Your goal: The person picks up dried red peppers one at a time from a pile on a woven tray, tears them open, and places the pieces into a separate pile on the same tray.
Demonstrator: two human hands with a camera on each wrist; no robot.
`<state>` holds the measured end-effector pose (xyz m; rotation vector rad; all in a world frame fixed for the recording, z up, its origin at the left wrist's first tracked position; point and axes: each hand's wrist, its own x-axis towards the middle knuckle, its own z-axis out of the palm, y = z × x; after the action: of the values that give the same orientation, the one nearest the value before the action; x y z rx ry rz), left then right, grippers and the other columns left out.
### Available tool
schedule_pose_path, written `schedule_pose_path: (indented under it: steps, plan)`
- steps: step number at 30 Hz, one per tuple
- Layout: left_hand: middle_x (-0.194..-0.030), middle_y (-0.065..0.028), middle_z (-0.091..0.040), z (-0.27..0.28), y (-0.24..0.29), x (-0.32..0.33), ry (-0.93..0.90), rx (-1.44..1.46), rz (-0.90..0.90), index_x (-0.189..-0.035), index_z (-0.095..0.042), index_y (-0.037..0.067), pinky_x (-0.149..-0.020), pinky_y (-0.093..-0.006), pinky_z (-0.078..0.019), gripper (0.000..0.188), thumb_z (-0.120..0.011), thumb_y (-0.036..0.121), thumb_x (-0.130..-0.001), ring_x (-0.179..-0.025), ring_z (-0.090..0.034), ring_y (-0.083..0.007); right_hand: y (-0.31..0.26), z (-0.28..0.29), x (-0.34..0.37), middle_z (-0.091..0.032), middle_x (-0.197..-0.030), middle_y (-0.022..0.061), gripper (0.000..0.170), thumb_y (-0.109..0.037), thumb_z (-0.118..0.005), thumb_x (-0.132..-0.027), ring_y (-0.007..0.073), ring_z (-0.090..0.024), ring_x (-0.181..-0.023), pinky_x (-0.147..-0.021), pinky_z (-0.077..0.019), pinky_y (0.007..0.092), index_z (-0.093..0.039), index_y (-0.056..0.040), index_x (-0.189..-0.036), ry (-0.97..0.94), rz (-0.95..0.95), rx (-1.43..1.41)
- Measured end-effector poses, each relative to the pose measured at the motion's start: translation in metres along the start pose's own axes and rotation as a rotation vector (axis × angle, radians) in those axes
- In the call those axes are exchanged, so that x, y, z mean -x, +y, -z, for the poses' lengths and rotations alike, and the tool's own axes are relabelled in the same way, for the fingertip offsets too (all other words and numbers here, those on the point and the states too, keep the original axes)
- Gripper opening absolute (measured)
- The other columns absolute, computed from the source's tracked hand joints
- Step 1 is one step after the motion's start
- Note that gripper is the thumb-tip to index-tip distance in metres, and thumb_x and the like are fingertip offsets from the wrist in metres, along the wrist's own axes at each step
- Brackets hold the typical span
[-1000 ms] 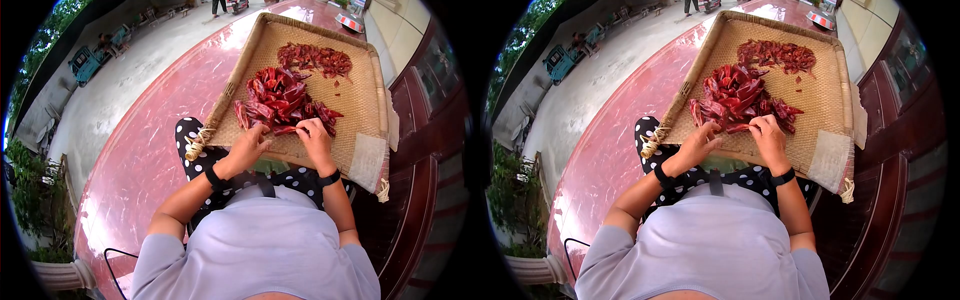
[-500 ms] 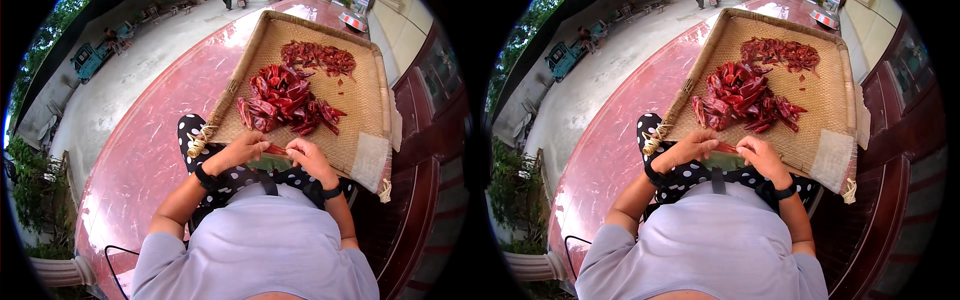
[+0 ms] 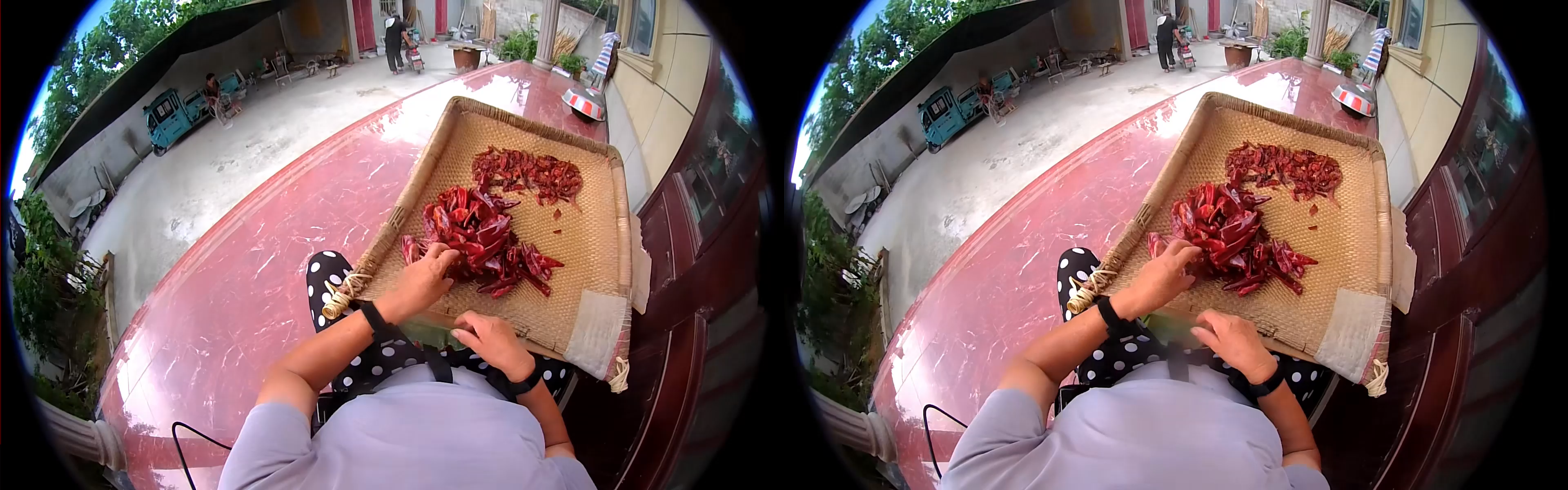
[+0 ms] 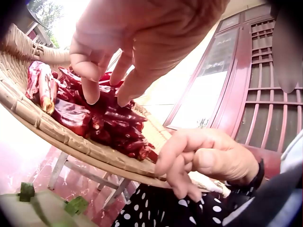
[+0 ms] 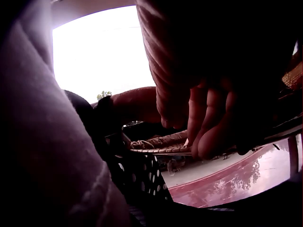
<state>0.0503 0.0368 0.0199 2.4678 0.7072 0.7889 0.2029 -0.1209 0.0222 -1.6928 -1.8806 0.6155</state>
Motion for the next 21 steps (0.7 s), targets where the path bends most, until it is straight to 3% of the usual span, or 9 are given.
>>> schedule_pose_path:
  steps: [7, 8, 12, 15, 16, 19, 21]
  plan:
    - [-0.122, -0.0115, -0.053, -0.019, -0.015, -0.017, 0.039, -0.238, -0.079, -0.121, -0.056, 0.010, -0.079, -0.0418, -0.0523, 0.041, -0.068, 0.012, -0.082, -0.103, -0.061, -0.0313, 0.007, 0.000, 0.004, -0.068, -0.089, 0.0133, 0.016, -0.021, -0.063, -0.089, 0.0333, -0.066, -0.082, -0.072, -0.0519, 0.0405, -0.064, -0.0069, -0.098, 0.009, 0.071, -0.059]
    - [-0.115, -0.0110, -0.056, -0.021, -0.016, -0.015, 0.091, -0.257, -0.074, -0.117, -0.056, 0.010, -0.077, -0.0409, -0.0525, 0.038, -0.069, 0.014, -0.082, -0.102, -0.061, -0.0307, 0.006, 0.002, 0.004, -0.068, -0.089, 0.0133, 0.015, -0.019, -0.063, -0.089, 0.0321, -0.067, -0.081, -0.072, -0.0523, 0.0388, -0.064, -0.0065, -0.097, 0.002, 0.048, -0.054]
    - [-0.103, -0.0133, -0.059, 0.006, 0.022, -0.003, 0.187, -0.070, -0.069, -0.114, -0.055, 0.007, -0.075, -0.0425, -0.0523, 0.032, -0.068, 0.016, -0.086, -0.094, -0.063, -0.0337, 0.006, 0.000, -0.002, -0.068, -0.093, 0.0129, 0.019, -0.013, -0.064, -0.088, 0.0281, -0.068, -0.083, -0.074, -0.0528, 0.0361, -0.063, -0.0032, -0.105, 0.229, -0.017, -0.173]
    - [-0.102, -0.0146, -0.061, 0.017, 0.048, 0.005, 0.176, 0.171, -0.063, -0.114, -0.056, 0.004, -0.075, -0.0404, -0.0522, 0.031, -0.068, 0.019, -0.089, -0.090, -0.063, -0.0342, 0.007, 0.000, -0.008, -0.061, -0.110, 0.0185, 0.042, -0.010, -0.068, -0.084, 0.0339, -0.062, -0.102, -0.085, -0.0508, 0.0378, -0.053, -0.0028, -0.122, 0.498, 0.019, -0.122]
    - [-0.101, -0.0146, -0.064, 0.014, 0.048, 0.005, 0.151, 0.289, -0.074, -0.117, -0.057, 0.004, -0.076, -0.0370, -0.0522, 0.030, -0.065, 0.020, -0.093, -0.088, -0.065, -0.0305, 0.012, -0.001, -0.010, -0.058, -0.120, 0.0215, 0.053, -0.012, -0.069, -0.084, 0.0362, -0.059, -0.109, -0.089, -0.0493, 0.0390, -0.047, -0.0030, -0.131, 0.503, 0.017, -0.146]
    - [-0.102, -0.0142, -0.066, 0.007, 0.057, 0.010, 0.056, 0.553, -0.016, -0.120, -0.057, 0.004, -0.076, -0.0344, -0.0521, 0.028, -0.062, 0.017, -0.095, -0.088, -0.067, -0.0246, 0.007, -0.001, -0.011, -0.059, -0.121, 0.0217, 0.055, -0.012, -0.068, -0.086, 0.0359, -0.061, -0.107, -0.090, -0.0495, 0.0396, -0.044, -0.0033, -0.136, 0.480, 0.047, -0.332]
    - [-0.099, -0.0101, -0.067, 0.008, 0.059, 0.013, 0.020, 0.559, 0.057, -0.123, -0.056, 0.003, -0.075, -0.0317, -0.0522, 0.027, -0.058, 0.012, -0.097, -0.086, -0.066, -0.0169, 0.007, 0.003, -0.008, -0.065, -0.109, 0.0195, 0.046, -0.012, -0.066, -0.089, 0.0315, -0.065, -0.092, -0.081, -0.0522, 0.0364, -0.049, -0.0015, -0.131, 0.417, 0.008, -0.307]
